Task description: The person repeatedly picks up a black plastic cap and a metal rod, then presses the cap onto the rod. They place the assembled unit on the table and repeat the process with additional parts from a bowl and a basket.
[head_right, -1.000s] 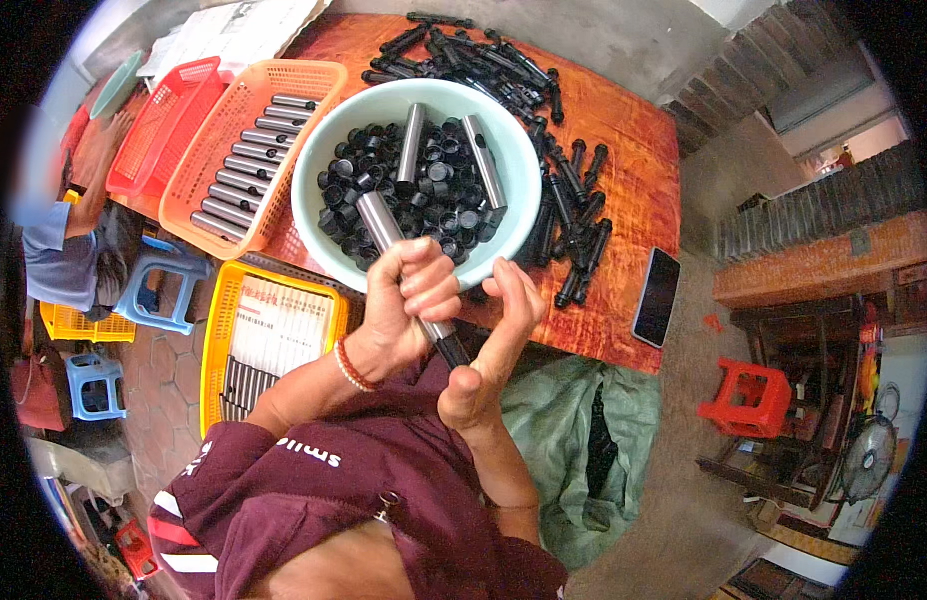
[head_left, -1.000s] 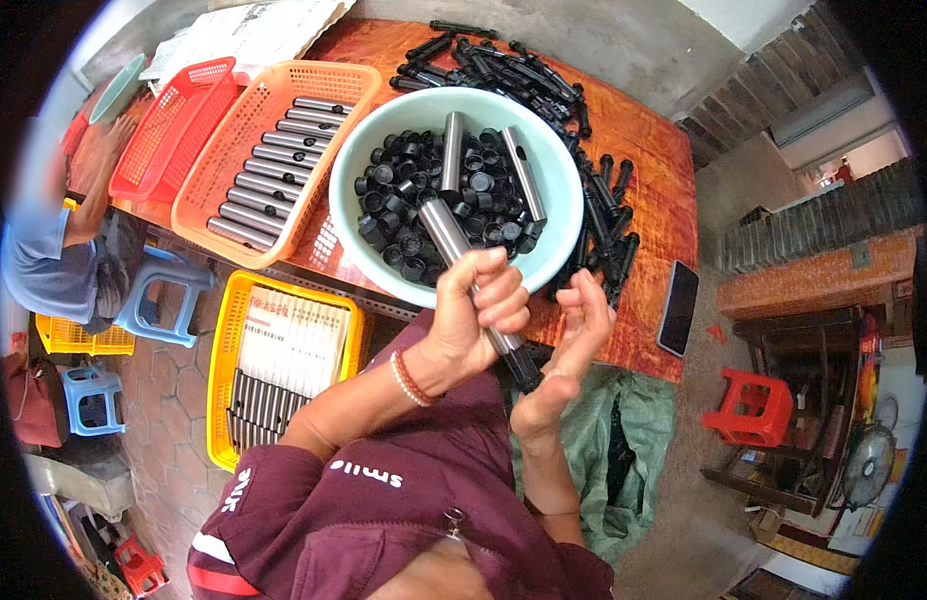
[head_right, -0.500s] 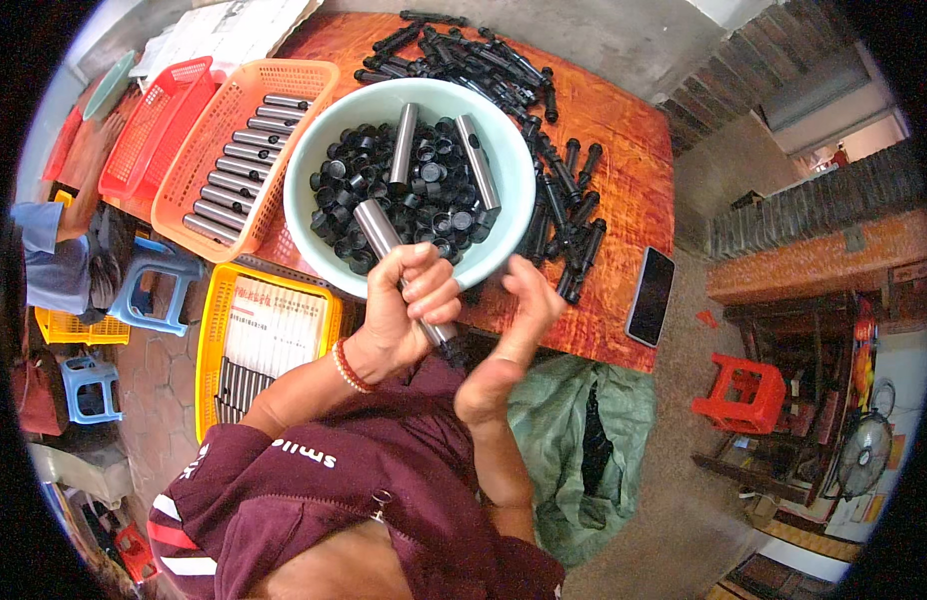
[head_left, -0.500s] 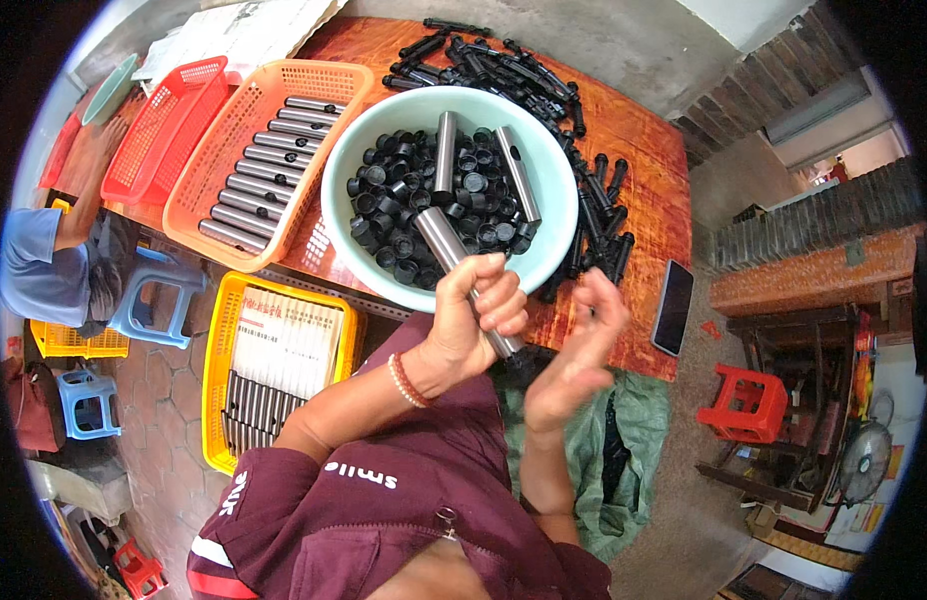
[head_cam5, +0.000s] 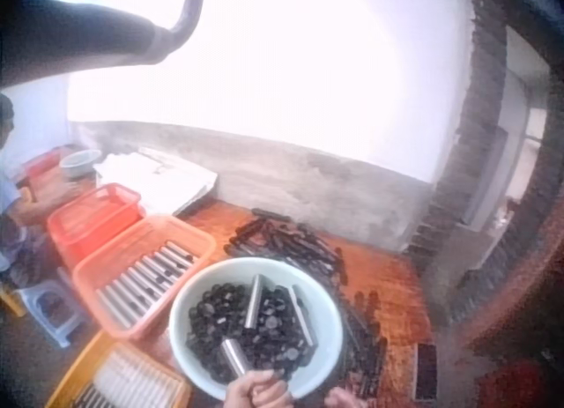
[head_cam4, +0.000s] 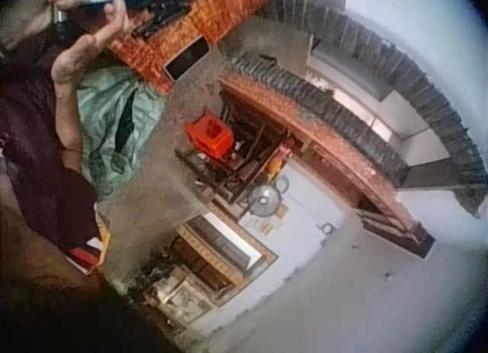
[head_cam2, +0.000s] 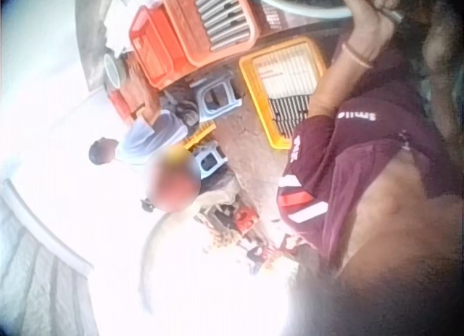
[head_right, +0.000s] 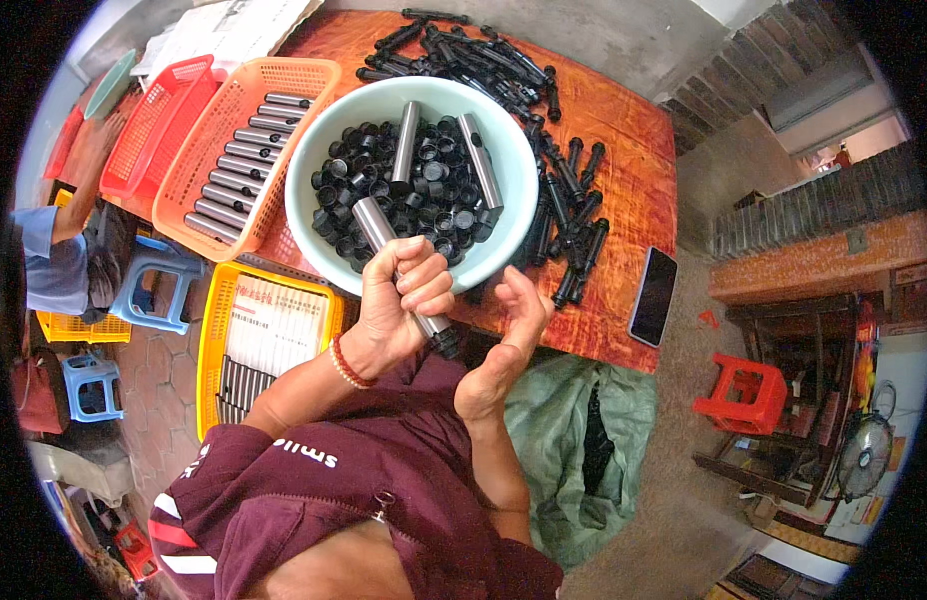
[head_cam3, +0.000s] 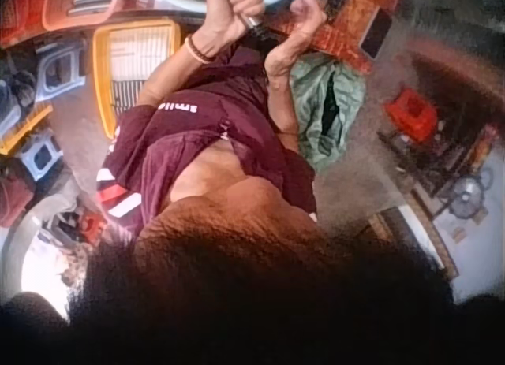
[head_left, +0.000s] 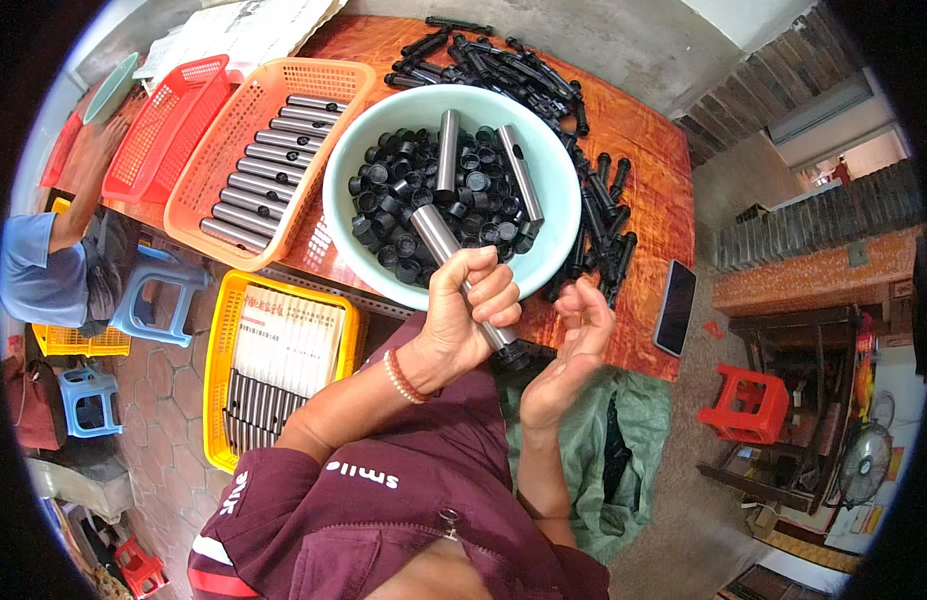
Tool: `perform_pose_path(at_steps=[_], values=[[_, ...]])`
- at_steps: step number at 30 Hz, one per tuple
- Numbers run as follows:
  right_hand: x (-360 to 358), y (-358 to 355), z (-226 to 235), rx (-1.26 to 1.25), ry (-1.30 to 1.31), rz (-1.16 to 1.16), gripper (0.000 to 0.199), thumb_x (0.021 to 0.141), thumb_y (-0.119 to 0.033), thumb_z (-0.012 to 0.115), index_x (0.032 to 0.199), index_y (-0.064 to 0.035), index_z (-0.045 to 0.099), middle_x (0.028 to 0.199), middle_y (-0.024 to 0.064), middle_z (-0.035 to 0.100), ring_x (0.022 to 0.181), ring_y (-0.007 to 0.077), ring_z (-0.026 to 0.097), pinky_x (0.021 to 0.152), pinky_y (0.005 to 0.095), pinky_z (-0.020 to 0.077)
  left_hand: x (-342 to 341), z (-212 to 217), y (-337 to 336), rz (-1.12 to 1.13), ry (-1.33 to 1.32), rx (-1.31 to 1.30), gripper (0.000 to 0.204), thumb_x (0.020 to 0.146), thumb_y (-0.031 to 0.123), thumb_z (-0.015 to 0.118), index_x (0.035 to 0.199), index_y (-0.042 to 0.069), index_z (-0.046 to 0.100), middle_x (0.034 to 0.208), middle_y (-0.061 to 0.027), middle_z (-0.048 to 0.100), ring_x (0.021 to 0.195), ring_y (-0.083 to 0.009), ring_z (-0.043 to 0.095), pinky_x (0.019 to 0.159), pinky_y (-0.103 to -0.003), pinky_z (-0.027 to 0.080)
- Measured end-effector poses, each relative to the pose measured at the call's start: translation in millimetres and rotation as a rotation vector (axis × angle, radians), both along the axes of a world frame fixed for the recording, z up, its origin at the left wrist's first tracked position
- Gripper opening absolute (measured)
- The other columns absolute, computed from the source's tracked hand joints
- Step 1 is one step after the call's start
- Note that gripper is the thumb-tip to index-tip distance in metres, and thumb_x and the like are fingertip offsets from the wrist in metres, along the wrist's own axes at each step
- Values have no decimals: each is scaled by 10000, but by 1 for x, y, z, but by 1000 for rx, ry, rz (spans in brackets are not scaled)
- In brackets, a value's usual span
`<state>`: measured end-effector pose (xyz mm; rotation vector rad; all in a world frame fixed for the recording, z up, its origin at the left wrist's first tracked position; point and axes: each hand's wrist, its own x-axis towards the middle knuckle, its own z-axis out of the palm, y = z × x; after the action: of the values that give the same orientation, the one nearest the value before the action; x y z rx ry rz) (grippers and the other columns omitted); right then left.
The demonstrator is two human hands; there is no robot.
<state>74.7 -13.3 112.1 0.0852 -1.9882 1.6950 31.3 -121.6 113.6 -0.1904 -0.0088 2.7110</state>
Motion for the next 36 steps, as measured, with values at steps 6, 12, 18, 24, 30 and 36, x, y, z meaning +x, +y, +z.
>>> perform_pose_path(at_steps=[6,12,18,24,30,36], values=[[25,8,10,407,-220,174,382,847,-378,562,973,-17,540,620,85,478,522,223,500,491,334,394,-4,3,-10,54,21,-9,345,880,180,450,559,163,326,460,66,281,386,-56,261,397,-204,284],[30,1,16,711,-270,136,335,819,-337,616,831,-31,482,640,127,509,571,317,546,500,393,417,-3,1,-9,58,16,-15,333,883,169,449,567,155,344,463,68,298,383,-49,266,388,-197,291],[31,5,21,790,-222,173,342,814,-343,614,811,-31,473,656,132,508,566,322,543,488,398,410,0,2,-10,46,15,-58,340,889,178,455,569,152,341,464,69,288,385,-48,263,389,-196,289],[31,6,13,762,-135,154,342,814,-329,617,813,-17,479,619,129,480,511,313,507,457,391,380,0,-1,-8,18,-6,-67,348,894,186,468,574,152,337,466,70,281,385,-47,261,389,-197,284],[31,7,9,841,-122,171,325,808,-296,623,780,-31,436,682,133,478,595,331,534,506,398,432,0,-4,-7,29,-19,-101,342,894,190,476,578,154,350,464,72,283,384,-47,263,389,-198,278],[29,10,3,830,-84,173,320,805,-277,628,796,-17,441,678,142,465,594,337,525,505,403,423,0,-8,-4,41,-37,-128,336,893,187,477,580,155,357,464,74,284,382,-47,261,390,-199,277]])
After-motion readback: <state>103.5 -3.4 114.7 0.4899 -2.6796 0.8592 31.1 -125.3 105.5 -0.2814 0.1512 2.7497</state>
